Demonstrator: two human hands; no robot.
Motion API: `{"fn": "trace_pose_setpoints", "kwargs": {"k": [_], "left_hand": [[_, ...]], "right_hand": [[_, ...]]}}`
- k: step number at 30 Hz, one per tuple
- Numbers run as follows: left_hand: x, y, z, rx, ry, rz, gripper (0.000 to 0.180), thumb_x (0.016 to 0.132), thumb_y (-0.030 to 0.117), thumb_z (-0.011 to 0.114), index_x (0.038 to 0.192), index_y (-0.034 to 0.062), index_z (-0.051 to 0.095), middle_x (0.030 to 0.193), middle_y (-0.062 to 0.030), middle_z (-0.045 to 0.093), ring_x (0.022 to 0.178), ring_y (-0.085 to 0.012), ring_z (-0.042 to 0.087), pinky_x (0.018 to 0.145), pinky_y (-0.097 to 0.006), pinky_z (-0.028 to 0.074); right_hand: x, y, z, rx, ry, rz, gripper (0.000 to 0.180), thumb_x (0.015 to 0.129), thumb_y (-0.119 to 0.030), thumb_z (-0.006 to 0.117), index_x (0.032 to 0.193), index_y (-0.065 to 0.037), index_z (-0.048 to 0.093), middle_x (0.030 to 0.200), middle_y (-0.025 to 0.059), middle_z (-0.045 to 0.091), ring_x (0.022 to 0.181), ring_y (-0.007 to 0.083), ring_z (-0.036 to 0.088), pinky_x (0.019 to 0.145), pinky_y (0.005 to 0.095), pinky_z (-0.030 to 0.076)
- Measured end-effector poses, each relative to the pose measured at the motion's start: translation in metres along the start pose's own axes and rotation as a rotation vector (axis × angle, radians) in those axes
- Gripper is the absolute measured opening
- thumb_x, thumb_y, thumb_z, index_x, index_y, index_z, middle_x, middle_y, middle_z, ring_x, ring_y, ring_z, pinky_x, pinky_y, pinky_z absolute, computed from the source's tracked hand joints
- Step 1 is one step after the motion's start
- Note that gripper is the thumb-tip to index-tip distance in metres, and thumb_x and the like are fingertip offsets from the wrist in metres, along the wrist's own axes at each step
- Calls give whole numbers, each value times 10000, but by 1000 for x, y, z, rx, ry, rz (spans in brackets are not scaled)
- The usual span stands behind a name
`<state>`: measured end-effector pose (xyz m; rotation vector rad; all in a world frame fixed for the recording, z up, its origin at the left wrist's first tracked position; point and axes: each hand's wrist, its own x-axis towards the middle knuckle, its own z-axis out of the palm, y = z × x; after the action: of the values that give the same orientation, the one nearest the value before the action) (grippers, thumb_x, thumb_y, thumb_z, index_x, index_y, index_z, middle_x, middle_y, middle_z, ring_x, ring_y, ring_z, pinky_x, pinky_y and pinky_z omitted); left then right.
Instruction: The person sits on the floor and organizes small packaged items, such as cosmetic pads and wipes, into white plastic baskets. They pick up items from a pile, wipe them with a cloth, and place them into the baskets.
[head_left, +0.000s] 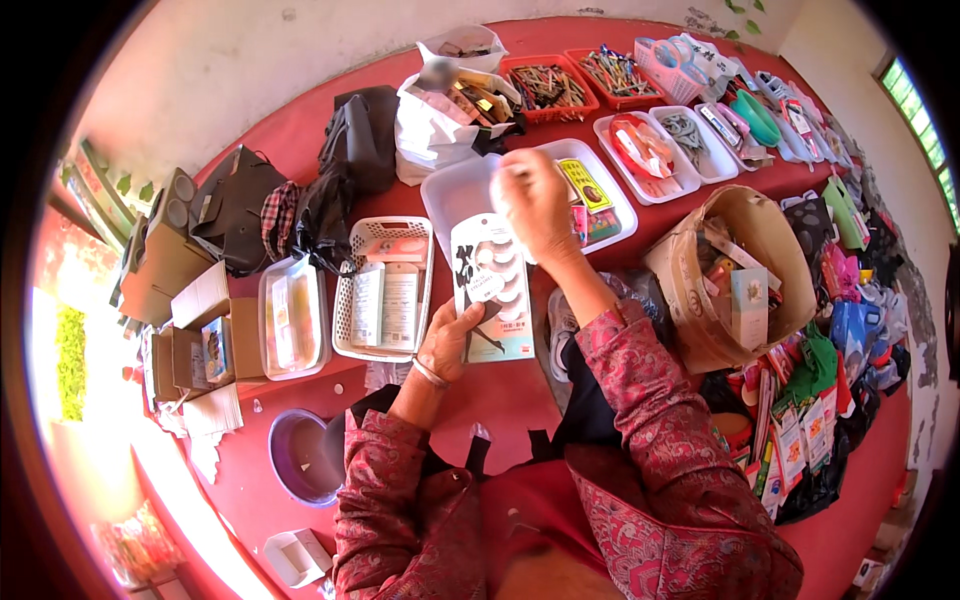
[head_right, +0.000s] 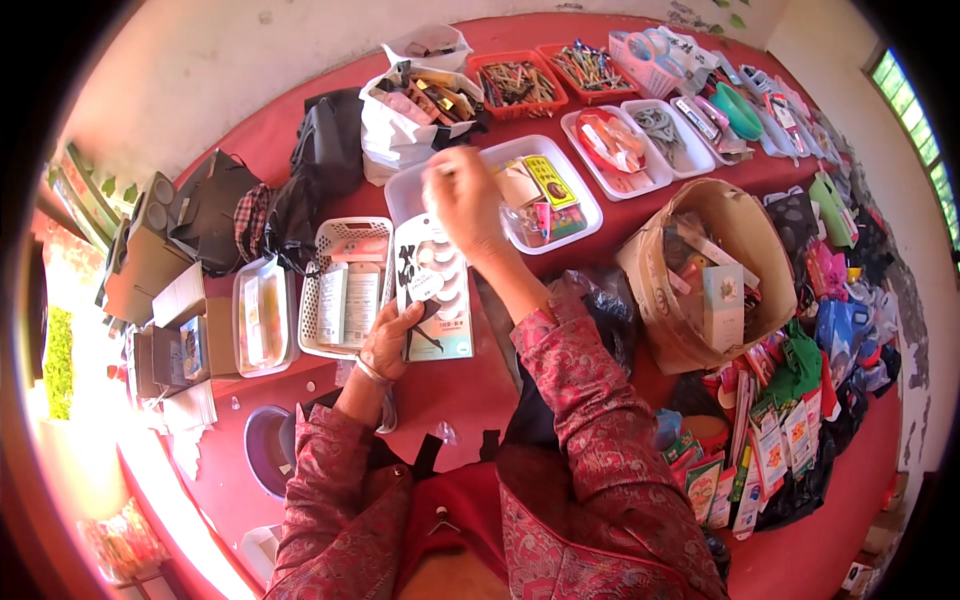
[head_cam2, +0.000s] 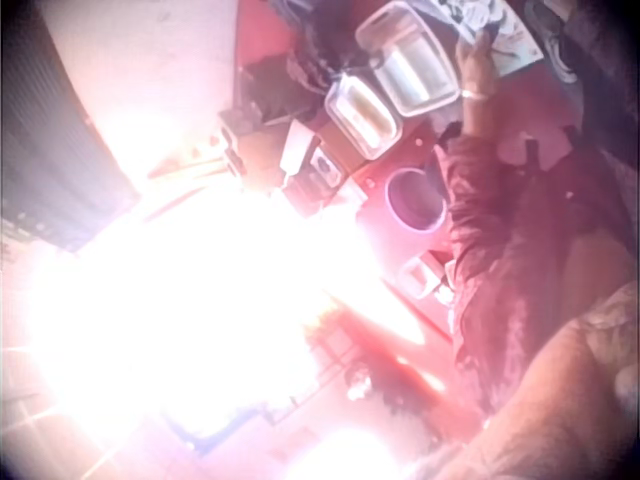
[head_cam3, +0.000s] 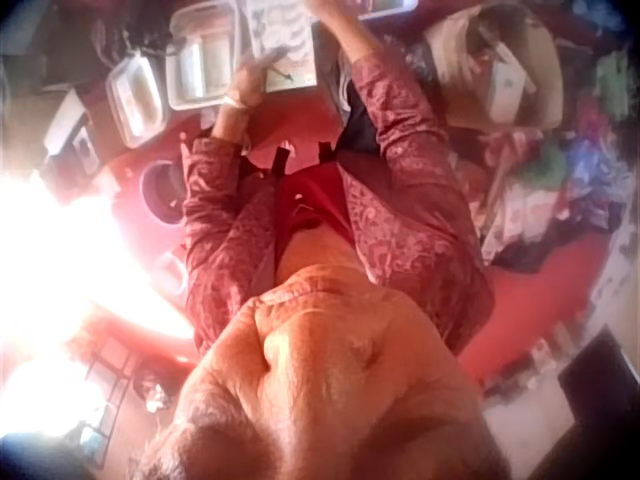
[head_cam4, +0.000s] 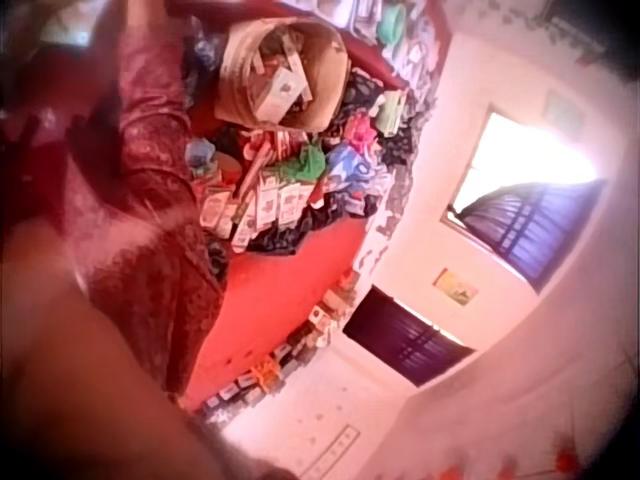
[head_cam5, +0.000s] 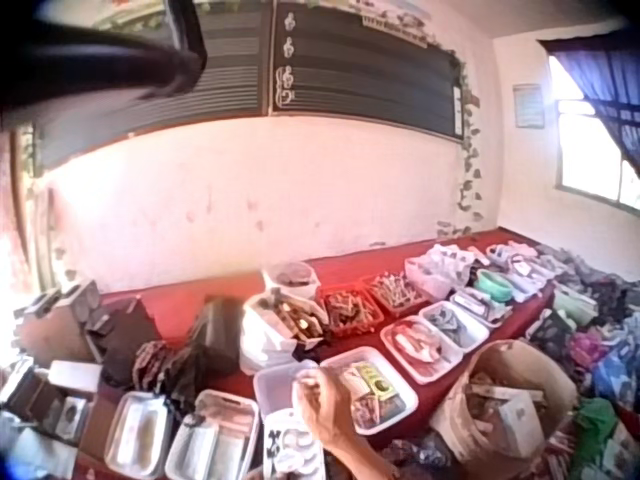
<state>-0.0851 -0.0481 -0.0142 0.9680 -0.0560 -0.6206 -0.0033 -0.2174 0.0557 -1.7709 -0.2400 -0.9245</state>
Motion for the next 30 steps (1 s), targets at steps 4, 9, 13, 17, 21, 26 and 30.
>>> {"fn": "trace_pose_setpoints", "kwargs": {"k": [4, 9, 13, 17, 21, 26, 30], "left_hand": [[-5, 10, 6, 5, 13, 75, 341, 860, 125, 518, 1157, -32, 461, 1077, -93, 571, 953, -187, 564, 844, -313, 450], [-4, 18, -2, -132, 68, 90, 296, 883, 114, 481, 1154, -1, 459, 1024, -80, 579, 891, -177, 595, 759, -314, 515], [-6, 12, -17, -154, 135, 69, 271, 881, 104, 486, 1130, -1, 470, 1018, -82, 583, 872, -180, 603, 754, -317, 521], [-16, 16, -11, -133, 121, 56, 290, 882, 95, 468, 1143, -31, 480, 1061, -113, 584, 931, -213, 591, 808, -342, 494], [-16, 17, -9, -131, 115, 28, 293, 873, 80, 468, 1146, -23, 487, 1074, -111, 581, 950, -209, 581, 837, -332, 471], [-22, 18, -16, 14, 35, 141, 316, 854, 99, 494, 1140, -36, 477, 1058, -93, 579, 955, -179, 565, 831, -298, 457], [-18, 21, -7, -39, 59, 212, 318, 852, 85, 489, 1143, -43, 475, 1064, -104, 578, 964, -191, 567, 846, -310, 456]], "right_hand": [[-16, 17, 20, -339, -241, -146, 78, 768, -74, 533, 835, -49, 564, 755, 124, 568, 748, 274, 588, 647, 369, 477], [23, 59, -29, 1200, -94, 945, 200, 843, -183, 464, 797, -7, 545, 742, 111, 592, 532, 264, 563, 475, 414, 477], [16, 43, -16, 1226, -143, 1067, 216, 860, -221, 446, 831, -39, 559, 723, 95, 593, 544, 246, 567, 442, 378, 473], [17, 33, -6, 1110, -23, 890, 182, 870, -194, 462, 831, -44, 558, 715, 87, 594, 584, 217, 578, 554, 337, 495], [-2, -5, 12, 425, -160, 556, 114, 837, -92, 504, 898, -19, 567, 848, 81, 600, 733, 157, 595, 636, 286, 485], [-31, -2, 33, -86, -550, -163, 202, 732, -17, 509, 917, -10, 589, 946, 145, 578, 934, 332, 544, 865, 359, 416], [-4, 48, 0, 27, -101, 402, 118, 771, -4, 504, 844, -10, 596, 855, 124, 617, 757, 239, 600, 678, 323, 487]]}}
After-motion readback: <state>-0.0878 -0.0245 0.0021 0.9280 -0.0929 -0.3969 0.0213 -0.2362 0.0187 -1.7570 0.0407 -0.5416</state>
